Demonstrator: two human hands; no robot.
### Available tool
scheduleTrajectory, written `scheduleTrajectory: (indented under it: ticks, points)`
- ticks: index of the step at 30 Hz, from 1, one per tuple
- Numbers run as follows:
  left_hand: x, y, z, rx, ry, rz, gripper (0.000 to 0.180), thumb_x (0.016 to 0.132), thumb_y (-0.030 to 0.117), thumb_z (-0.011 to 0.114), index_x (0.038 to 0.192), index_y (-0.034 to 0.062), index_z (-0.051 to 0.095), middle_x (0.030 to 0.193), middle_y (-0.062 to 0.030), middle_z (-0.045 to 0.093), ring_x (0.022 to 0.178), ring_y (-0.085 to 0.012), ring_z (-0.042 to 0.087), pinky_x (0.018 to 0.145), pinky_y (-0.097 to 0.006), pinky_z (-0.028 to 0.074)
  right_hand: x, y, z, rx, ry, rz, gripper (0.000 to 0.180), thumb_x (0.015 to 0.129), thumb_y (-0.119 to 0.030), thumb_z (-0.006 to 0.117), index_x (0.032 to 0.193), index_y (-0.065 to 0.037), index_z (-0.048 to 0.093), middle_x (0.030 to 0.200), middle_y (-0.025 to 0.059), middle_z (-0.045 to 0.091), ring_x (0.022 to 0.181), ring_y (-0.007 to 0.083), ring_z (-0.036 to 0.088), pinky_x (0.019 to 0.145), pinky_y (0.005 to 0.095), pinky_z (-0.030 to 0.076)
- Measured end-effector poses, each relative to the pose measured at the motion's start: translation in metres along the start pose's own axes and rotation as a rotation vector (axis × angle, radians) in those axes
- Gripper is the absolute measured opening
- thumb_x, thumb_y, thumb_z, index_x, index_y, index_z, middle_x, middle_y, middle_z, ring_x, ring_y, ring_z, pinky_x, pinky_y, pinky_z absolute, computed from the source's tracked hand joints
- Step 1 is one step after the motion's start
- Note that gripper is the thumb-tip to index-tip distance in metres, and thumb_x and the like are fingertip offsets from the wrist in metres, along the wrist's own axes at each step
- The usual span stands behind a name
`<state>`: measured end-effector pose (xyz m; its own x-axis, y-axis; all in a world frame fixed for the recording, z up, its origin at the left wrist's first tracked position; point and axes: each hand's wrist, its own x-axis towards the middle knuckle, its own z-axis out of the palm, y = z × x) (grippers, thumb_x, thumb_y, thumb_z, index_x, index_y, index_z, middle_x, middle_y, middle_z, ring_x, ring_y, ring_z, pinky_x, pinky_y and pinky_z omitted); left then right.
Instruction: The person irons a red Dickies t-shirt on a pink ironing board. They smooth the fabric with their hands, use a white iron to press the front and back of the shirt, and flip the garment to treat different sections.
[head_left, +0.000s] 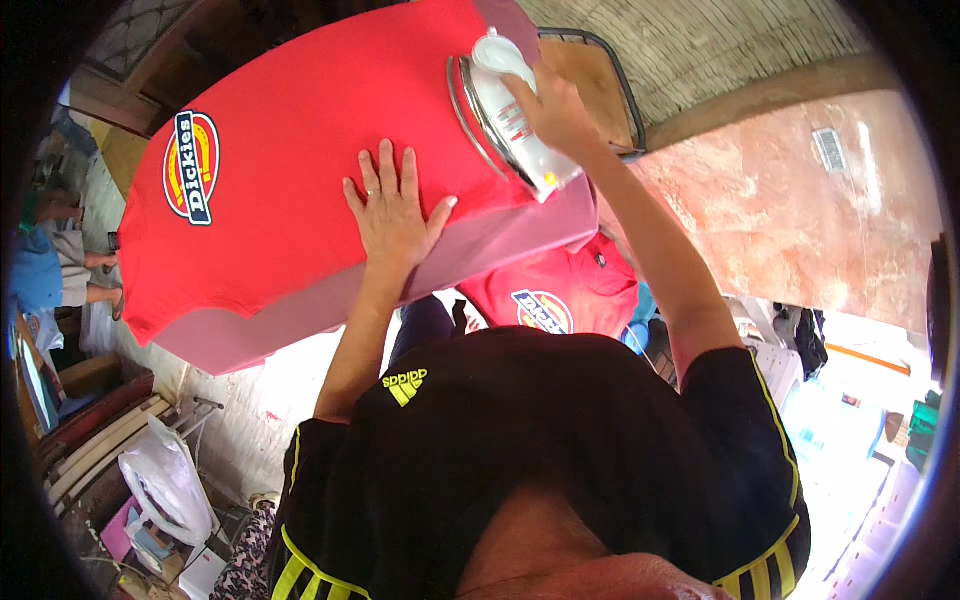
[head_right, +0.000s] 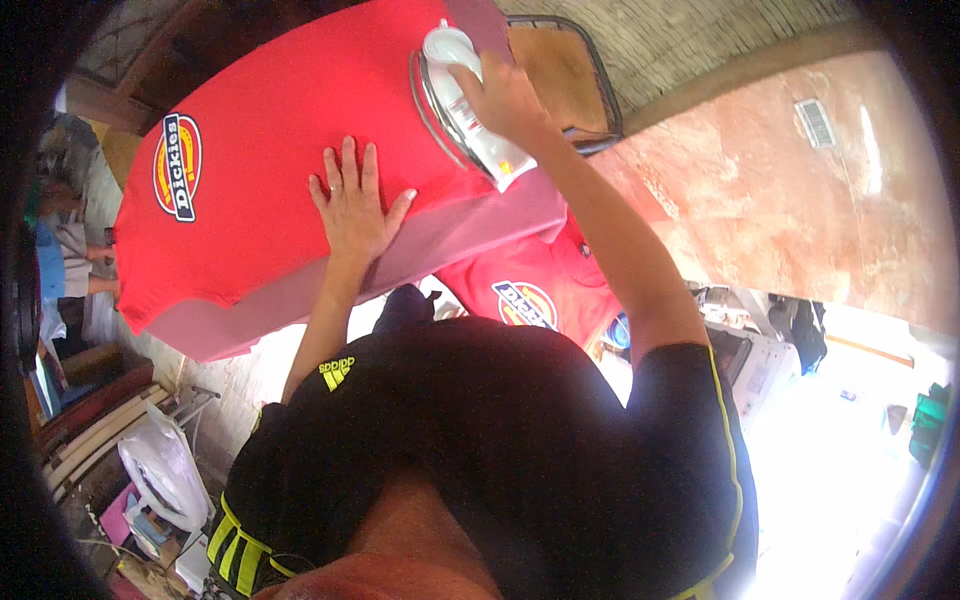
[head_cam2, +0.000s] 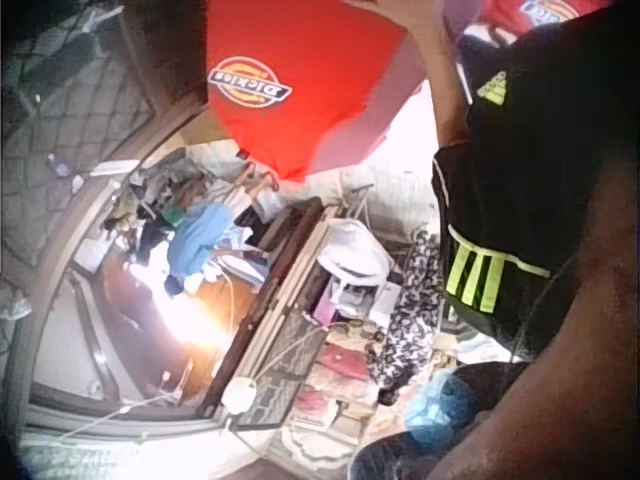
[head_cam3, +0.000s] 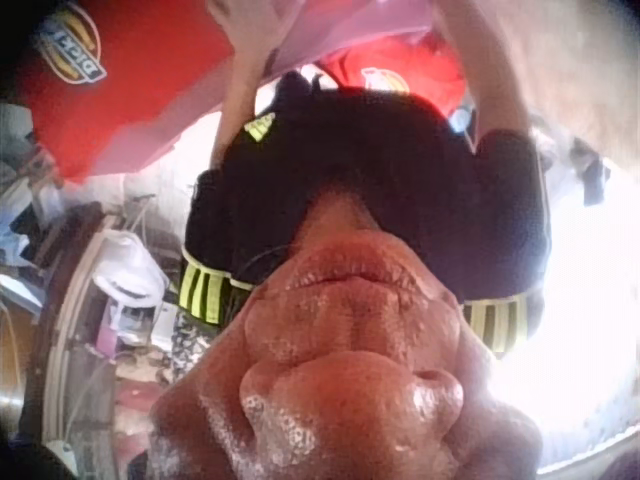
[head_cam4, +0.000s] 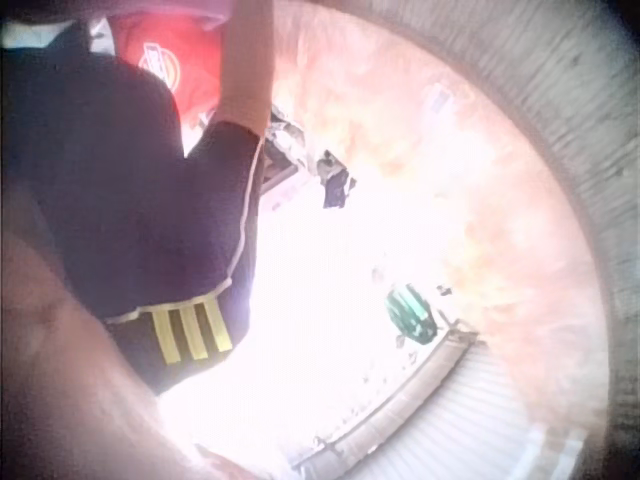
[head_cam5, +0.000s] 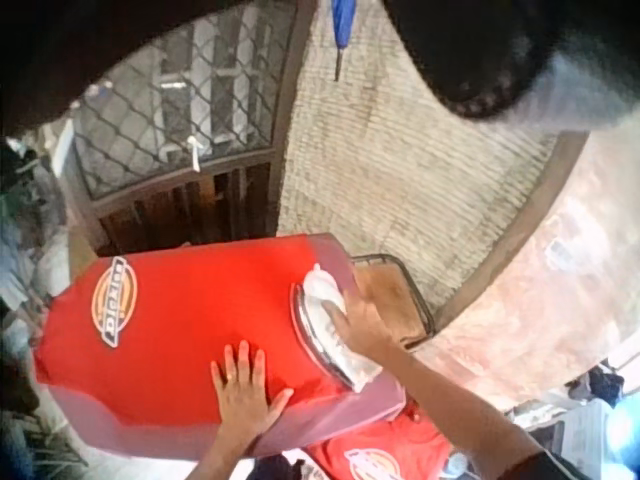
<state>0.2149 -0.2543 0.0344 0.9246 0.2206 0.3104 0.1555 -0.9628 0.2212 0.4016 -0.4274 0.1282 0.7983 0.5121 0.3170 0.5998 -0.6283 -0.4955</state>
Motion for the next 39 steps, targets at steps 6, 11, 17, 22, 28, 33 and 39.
scheduleTrajectory:
  ticks: [6,11,17,22,28,33,39]
  points:
    - [0.006,0.008,0.000,-0.045,-0.031,0.031,0.086,0.085,0.063,0.055,0.149,0.0093,0.034,0.158,-0.0168,0.024,0.146,-0.0427,0.019,0.110,-0.068,0.016,0.157,0.067,0.051,-0.473,-0.164,-0.231,0.066,0.100,-0.048,0.039,0.099,0.014,0.062,0.087,0.0365,0.063,0.086,0.0453,0.066,0.078,0.0529,0.053]
    - [-0.001,-0.008,-0.002,-0.068,0.025,-0.018,0.084,0.087,0.063,0.053,0.149,0.0086,0.035,0.158,-0.0168,0.025,0.146,-0.0412,0.019,0.111,-0.068,0.015,0.152,-0.020,0.034,-0.046,-0.342,0.179,0.068,0.099,-0.051,0.041,0.102,0.014,0.060,0.092,0.0378,0.063,0.086,0.0449,0.067,0.076,0.0524,0.053]
    - [-0.001,-0.037,0.003,0.103,0.023,-0.164,0.080,0.092,0.064,0.043,0.151,0.0113,0.032,0.160,-0.0137,0.024,0.147,-0.0402,0.017,0.112,-0.067,0.014,0.041,-0.029,0.048,-0.059,-0.146,-0.053,0.056,0.097,-0.049,0.048,0.106,0.006,0.058,0.090,0.0320,0.064,0.085,0.0448,0.065,0.076,0.0511,0.051]
    - [-0.022,-0.097,-0.009,0.215,0.087,-0.331,0.077,0.093,0.064,0.040,0.151,0.0136,0.034,0.159,-0.0159,0.024,0.147,-0.0415,0.018,0.111,-0.068,0.014,-0.078,-0.071,0.007,0.003,-0.178,-0.023,0.046,0.096,-0.045,0.056,0.099,0.001,0.054,0.083,0.0303,0.063,0.079,0.0478,0.063,0.067,0.0524,0.047]
    - [-0.053,-0.130,-0.034,0.269,0.110,-0.512,0.078,0.093,0.064,0.039,0.151,0.0127,0.034,0.159,-0.0188,0.024,0.146,-0.0447,0.017,0.110,-0.069,0.014,-0.049,-0.090,0.022,0.145,-0.218,0.036,0.049,0.096,-0.045,0.055,0.104,0.004,0.055,0.088,0.0330,0.064,0.088,0.0511,0.063,0.074,0.0537,0.049]
    - [-0.051,-0.131,-0.031,0.249,0.092,-0.482,0.078,0.093,0.064,0.039,0.152,0.0127,0.033,0.159,-0.0207,0.022,0.145,-0.0465,0.016,0.109,-0.071,0.014,0.072,-0.081,0.060,0.055,-0.161,0.061,0.059,0.093,-0.051,0.054,0.107,0.006,0.057,0.097,0.0334,0.065,0.094,0.0476,0.065,0.083,0.0511,0.053]
    - [-0.065,-0.162,-0.040,0.304,0.115,-0.442,0.076,0.093,0.065,0.042,0.150,0.0160,0.038,0.158,-0.0207,0.025,0.143,-0.0479,0.023,0.107,-0.071,0.018,0.085,-0.097,0.066,0.150,-0.304,0.073,0.045,0.097,-0.041,0.052,0.106,0.003,0.060,0.090,0.0318,0.065,0.087,0.0434,0.066,0.071,0.0492,0.053]
